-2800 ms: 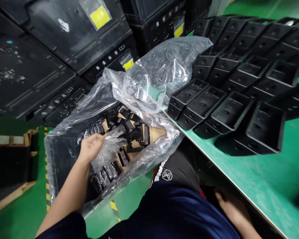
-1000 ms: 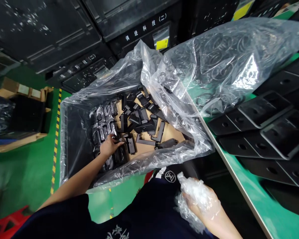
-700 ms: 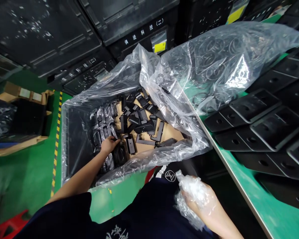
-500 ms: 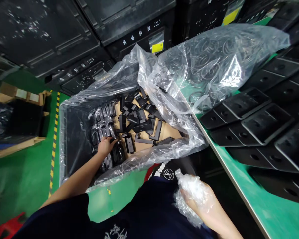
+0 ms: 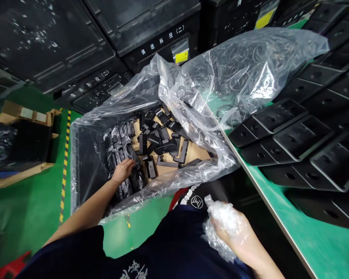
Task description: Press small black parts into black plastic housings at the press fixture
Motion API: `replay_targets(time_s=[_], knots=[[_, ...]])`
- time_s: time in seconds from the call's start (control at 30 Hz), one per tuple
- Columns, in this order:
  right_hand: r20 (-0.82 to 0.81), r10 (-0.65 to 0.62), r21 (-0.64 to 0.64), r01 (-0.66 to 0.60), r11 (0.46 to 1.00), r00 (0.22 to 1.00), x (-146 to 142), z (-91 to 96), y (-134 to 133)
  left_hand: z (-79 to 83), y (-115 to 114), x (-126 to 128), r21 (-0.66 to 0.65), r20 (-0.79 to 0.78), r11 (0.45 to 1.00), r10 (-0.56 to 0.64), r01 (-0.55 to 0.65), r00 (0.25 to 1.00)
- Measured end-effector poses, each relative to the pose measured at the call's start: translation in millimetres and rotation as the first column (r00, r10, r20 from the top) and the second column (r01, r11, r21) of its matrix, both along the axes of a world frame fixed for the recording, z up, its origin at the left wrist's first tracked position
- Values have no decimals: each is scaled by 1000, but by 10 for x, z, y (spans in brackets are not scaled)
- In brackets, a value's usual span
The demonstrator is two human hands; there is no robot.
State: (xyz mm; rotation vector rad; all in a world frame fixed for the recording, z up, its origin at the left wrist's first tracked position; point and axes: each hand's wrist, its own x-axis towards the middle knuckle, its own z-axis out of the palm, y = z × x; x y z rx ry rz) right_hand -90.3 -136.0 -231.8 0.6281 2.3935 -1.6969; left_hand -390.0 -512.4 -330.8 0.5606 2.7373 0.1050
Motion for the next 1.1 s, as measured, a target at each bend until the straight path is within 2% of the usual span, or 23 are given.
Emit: replay_targets(time_s=[0.13,0.33,0.57,0.7,0.8,0.97,1.1], knots=[[-17,-10,33,11,999,1000,-9,-5,-34,16,52,-83,-33,141,988,-147,153,979],[-32,-4,58,6,998,999,-10,-9,-42,-11,138,-286,-64,255,965,-232,256,939],[-11,37,-25,-37,999,999,50,-135,72,-24,108,-254,-67,157,961,-255,268,954],[4,2,-11,-2,1000,1000,106,-179,85,-20,97,-156,-60,42,961,-268,271,962],[1,8,-27,-8,1000,1000,161,-218,100,101,94,-91,-16,-75,963,-269,269,960],[16,-9,-19,9,1000,1000,136,-215,105,468,146,-92,83,-286,961,-229,262,931],[24,41,-20,-41,999,999,73,-175,81,656,293,-180,131,-361,936,-262,327,895]])
